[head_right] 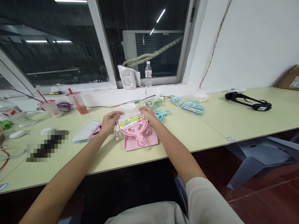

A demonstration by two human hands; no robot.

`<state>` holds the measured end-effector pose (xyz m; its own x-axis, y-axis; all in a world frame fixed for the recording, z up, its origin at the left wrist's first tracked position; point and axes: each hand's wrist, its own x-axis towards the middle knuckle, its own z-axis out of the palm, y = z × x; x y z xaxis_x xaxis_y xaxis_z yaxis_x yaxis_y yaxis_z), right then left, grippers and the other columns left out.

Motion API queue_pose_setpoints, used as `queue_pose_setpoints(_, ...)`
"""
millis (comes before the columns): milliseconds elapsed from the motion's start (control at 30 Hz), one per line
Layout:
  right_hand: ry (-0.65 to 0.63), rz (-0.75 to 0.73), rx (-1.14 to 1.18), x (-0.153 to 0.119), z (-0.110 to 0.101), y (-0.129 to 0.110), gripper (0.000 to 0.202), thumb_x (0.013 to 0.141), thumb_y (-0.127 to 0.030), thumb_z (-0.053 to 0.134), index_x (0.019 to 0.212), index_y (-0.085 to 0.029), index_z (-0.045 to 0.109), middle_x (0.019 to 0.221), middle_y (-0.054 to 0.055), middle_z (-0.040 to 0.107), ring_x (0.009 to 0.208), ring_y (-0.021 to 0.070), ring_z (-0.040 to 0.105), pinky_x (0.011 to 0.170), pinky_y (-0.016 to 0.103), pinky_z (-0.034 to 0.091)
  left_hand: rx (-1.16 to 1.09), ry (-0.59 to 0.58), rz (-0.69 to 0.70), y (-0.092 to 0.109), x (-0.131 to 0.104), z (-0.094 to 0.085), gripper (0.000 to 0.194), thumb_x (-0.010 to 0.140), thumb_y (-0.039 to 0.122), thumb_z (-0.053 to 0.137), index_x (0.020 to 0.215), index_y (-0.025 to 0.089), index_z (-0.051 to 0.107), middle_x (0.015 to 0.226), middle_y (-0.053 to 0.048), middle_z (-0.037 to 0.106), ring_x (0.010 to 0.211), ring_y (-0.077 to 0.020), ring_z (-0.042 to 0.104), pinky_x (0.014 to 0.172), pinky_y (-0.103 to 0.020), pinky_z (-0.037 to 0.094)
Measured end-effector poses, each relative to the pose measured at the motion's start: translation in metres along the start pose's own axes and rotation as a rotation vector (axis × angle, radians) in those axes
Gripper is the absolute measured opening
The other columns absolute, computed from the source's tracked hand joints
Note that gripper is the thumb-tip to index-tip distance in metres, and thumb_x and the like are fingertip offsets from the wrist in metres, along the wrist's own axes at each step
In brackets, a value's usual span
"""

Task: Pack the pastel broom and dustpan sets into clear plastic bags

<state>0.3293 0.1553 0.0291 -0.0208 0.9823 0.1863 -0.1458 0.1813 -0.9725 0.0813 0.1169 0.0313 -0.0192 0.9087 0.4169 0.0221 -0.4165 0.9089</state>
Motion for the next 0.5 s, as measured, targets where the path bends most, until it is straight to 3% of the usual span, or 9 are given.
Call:
queue_pose_setpoints(133,-0.01,0.019,0.087,0.001,0.0,0.002,0.024,0.06,-0.034,0.076,0.08,-0.02,0.076,0.083,0.001,0.073,0.081,0.0216,0.066,0.077,0.035,0.052,0.006,0.015,-0.011,0.001,-0.002,0.0,0.038,0.082,0.047,0.076,0.104,0.017,0.079,0.107,-0.013,0.078,0.066,-0.0147,0.061,0.049,-0.023,0.041)
queue_pose_setpoints(267,0.014,-0.044,0.068,0.0,0.0,0.004,0.025,0.058,-0.032,0.078,0.081,-0.022,0.076,0.078,-0.001,0.071,0.075,0.0196,0.064,0.071,0.033,0.051,-0.088,-0.003,-0.079,0.004,-0.002,0.0,0.046,0.082,0.054,0.075,0.109,0.016,0.076,0.113,-0.015,0.077,0.081,-0.0212,0.07,0.057,-0.027,0.051)
queue_pose_setpoints(400,-0.067,-0.034,0.117,-0.003,-0.001,0.003,0.038,0.06,-0.04,0.082,0.094,-0.024,0.075,0.074,-0.002,0.069,0.069,0.0202,0.063,0.066,0.034,0.051,-0.22,-0.055,-0.154,0.01,-0.001,-0.002,0.051,0.082,0.051,0.077,0.12,0.018,0.071,0.11,-0.016,0.077,0.084,-0.0234,0.072,0.059,-0.029,0.055)
queue_pose_setpoints(500,-0.086,-0.043,0.145,-0.004,-0.002,0.0,0.042,0.06,-0.047,0.085,0.094,-0.024,0.075,0.078,-0.001,0.07,0.072,0.0209,0.064,0.067,0.034,0.052,-0.264,-0.084,-0.19,0.01,0.001,-0.005,0.046,0.081,0.048,0.079,0.116,0.02,0.071,0.11,-0.015,0.077,0.079,-0.0215,0.071,0.056,-0.028,0.054)
